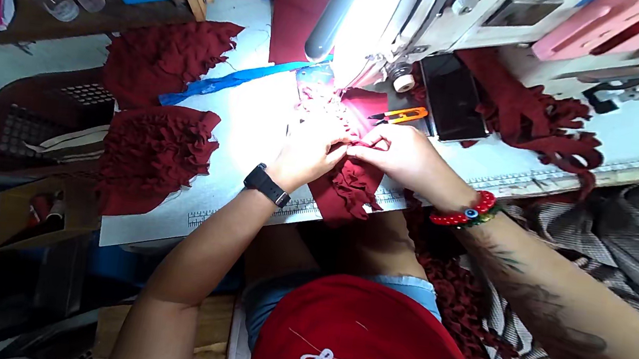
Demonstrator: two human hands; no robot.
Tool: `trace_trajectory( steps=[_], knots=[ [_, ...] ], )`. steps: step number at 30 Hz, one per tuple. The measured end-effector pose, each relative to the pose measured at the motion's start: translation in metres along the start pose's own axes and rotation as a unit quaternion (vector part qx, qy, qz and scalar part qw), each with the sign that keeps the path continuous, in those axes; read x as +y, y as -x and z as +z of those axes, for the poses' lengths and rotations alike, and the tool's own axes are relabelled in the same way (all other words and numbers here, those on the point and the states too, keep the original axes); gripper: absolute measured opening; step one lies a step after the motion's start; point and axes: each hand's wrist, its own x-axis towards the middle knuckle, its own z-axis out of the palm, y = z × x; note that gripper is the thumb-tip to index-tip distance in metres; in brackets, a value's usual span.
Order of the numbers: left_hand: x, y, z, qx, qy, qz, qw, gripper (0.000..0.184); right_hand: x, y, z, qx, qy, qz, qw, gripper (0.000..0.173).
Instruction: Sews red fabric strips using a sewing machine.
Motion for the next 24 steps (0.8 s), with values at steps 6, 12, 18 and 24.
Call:
trace_trajectory(
  steps=[6,12,18,24],
  knots=[
    [0.002,0.000,-0.001,-0.011,-0.020,-0.011,1.000,0.019,0.004,0.017,0.017,0.067,0.132,-0.082,0.986,0.011],
    [0.003,-0.002,-0.012,-0.069,-0.016,0.023,0.997,0.019,-0.003,0.033,0.029,0.016,0.201,-0.185,0.962,0.020],
    [0.012,-0.004,-0.010,-0.065,-0.018,0.097,0.993,0.017,-0.002,0.043,0.024,-0.012,0.180,-0.163,0.970,0.016],
    [0.014,0.002,-0.009,-0.115,-0.046,0.045,0.991,0.021,0.004,0.033,0.002,-0.048,-0.015,-0.044,0.998,0.036]
  ],
)
